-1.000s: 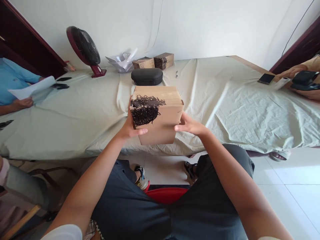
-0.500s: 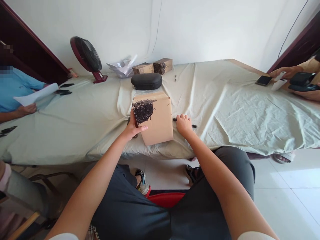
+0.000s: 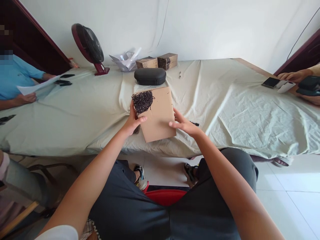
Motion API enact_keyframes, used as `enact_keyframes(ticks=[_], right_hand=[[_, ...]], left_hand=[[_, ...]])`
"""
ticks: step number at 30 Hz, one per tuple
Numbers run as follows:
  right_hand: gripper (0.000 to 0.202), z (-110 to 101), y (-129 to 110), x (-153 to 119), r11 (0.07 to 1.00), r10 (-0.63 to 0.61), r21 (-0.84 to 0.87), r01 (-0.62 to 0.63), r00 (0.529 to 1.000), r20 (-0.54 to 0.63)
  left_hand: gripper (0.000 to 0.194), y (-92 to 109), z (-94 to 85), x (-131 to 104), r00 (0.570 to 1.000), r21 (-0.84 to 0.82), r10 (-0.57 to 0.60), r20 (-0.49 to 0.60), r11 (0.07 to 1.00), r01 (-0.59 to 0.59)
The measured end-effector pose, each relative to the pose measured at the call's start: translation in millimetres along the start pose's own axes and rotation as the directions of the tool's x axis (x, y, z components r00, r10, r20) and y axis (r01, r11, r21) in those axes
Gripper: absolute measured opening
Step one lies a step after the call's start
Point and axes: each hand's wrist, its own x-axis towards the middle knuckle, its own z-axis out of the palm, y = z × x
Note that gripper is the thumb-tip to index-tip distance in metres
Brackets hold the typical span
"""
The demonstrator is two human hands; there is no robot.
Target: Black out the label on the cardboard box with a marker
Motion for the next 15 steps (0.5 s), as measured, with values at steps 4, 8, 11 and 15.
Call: enact_keyframes(ticks=[4, 8, 11, 15], right_hand=[[0.118, 21.8, -4.6, -6.6, 0.976, 0.039, 0.210, -0.051, 0.997, 0.063], [0.116, 31.7, -3.7, -2.0, 0.969, 0.042, 0.239, -0.056, 0.997, 0.060], [0.116, 29.7, -5.3, -1.5, 0.974, 0.065, 0.214, -0.076, 0.996, 0.059], [0.115, 28.1, -8.4, -4.4, 0.977, 0.069, 0.199, -0.082, 0.995, 0.067]], left_hand=[[0.140, 1.1, -1.7, -1.9, 0.990, 0.081, 0.036, 0.139, 0.996, -0.047], [0.128, 6.4, -10.8, -4.0, 0.981, 0.154, 0.028, 0.193, 0.986, -0.058], [0.127, 9.3, -15.4, -4.8, 0.982, 0.173, 0.009, 0.191, 0.984, -0.043], [0.129, 11.8, -15.5, -5.8, 0.982, 0.185, -0.010, 0.187, 0.982, -0.026]])
